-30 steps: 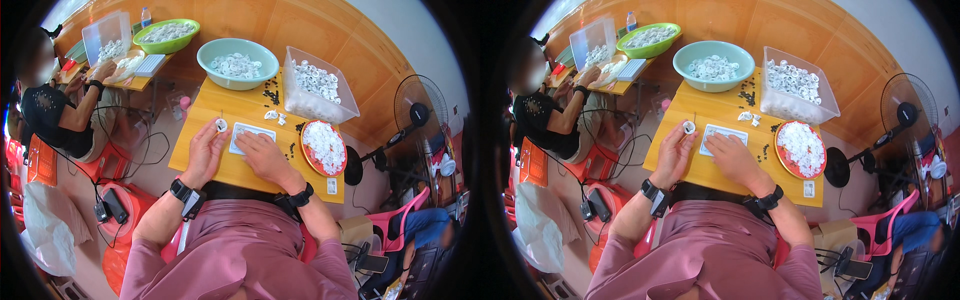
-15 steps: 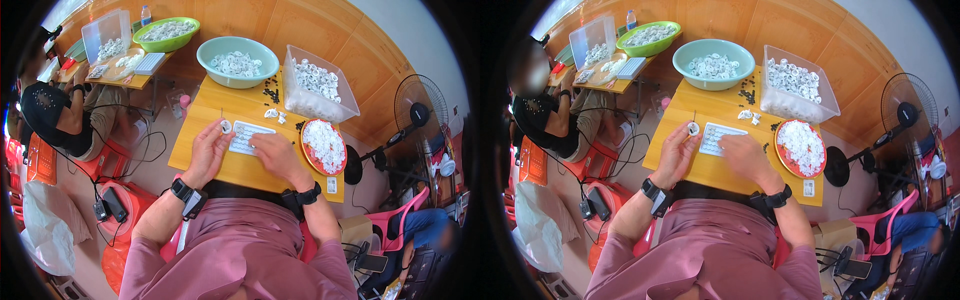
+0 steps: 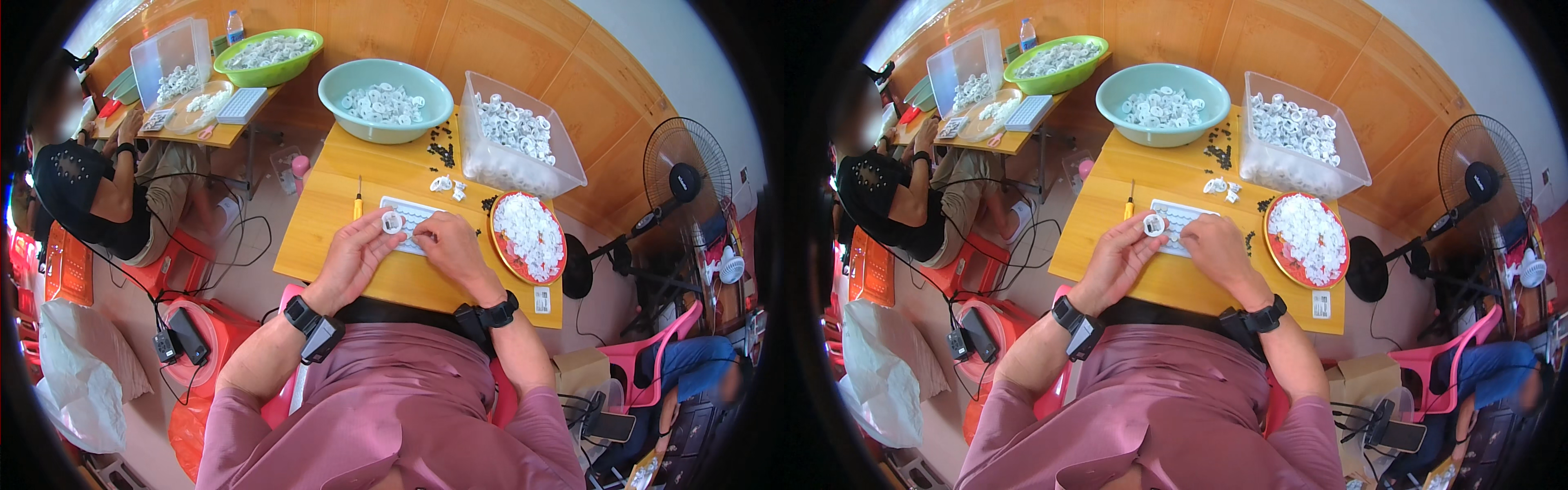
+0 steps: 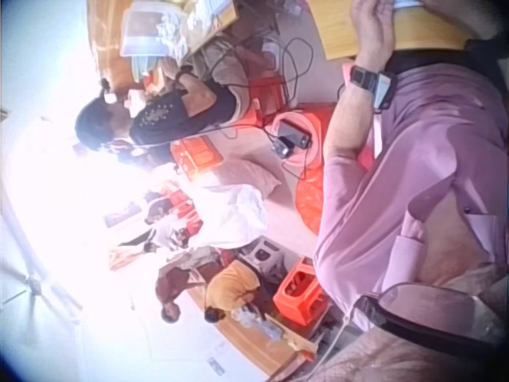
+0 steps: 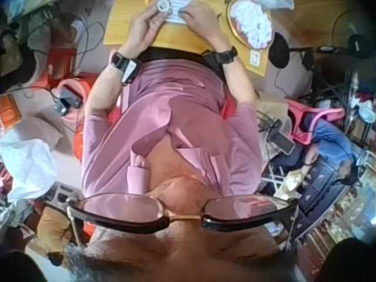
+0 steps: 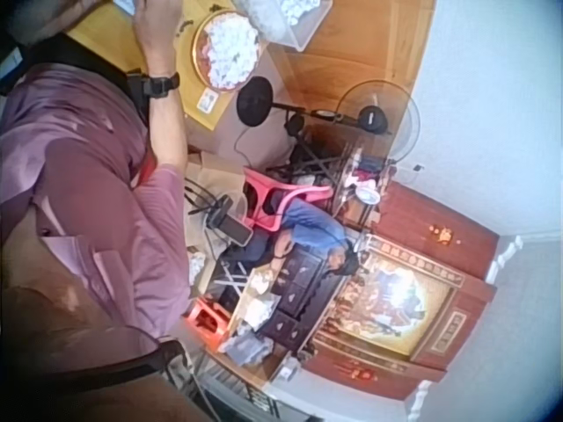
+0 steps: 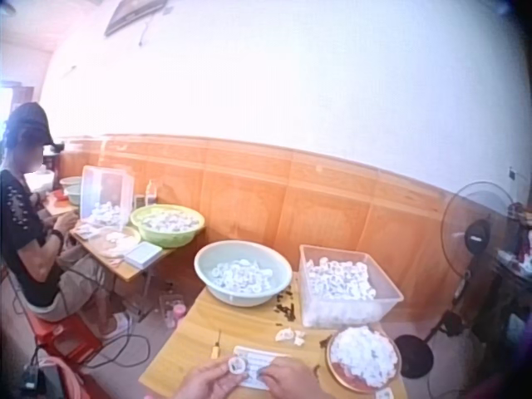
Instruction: Assembling small white plastic components by inserting black pegs into them and organizing them in a tray.
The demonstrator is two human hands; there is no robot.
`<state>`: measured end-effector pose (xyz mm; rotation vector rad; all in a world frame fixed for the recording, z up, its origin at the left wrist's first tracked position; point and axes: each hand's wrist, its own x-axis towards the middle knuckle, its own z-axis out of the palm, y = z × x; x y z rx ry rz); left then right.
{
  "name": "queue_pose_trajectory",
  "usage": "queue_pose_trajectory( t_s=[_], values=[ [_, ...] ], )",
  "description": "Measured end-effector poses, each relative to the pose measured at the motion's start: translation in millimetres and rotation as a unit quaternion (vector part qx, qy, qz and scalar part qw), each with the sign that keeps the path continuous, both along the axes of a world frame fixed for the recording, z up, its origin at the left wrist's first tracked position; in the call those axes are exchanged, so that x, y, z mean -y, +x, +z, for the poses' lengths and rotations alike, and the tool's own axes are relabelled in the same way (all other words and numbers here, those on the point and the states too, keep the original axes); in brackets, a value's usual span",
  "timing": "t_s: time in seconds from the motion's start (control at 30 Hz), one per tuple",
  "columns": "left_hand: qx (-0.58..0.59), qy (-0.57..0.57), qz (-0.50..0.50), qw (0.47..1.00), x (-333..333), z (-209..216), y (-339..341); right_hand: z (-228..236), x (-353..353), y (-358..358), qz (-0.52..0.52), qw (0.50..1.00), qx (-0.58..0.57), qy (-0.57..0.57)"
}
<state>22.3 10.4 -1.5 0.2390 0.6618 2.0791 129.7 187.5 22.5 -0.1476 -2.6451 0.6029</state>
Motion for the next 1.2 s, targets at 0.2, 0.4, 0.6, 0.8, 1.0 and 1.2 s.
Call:
queue_pose_trajectory(
  t_s=[0.2,0.4,0.6,0.8,1.0,1.2],
  values=[
    [0.0,-0.021,-0.046,0.999,-0.2,6.9,5.9,18.9,8.1,4.4,-0.028,0.991,-0.086,-0.101],
    [-0.015,-0.012,-0.059,0.998,-1.7,2.7,8.4,28.2,26.8,3.3,0.047,0.973,-0.197,0.115],
    [-0.025,-0.017,-0.054,0.998,-2.6,1.1,10.6,24.6,30.9,2.9,0.043,0.956,-0.212,0.197],
    [-0.038,-0.027,-0.05,0.998,-2.1,0.5,11.2,24.6,33.1,4.1,0.031,0.968,-0.192,0.16],
    [-0.071,-0.053,-0.059,0.994,-0.9,4.0,11.3,23.7,31.5,5.6,0.019,0.98,-0.173,0.092],
    [-0.055,-0.053,-0.051,0.996,-2.1,2.0,9.2,15.0,31.9,7.5,0.046,0.951,-0.165,0.256]
  ],
)
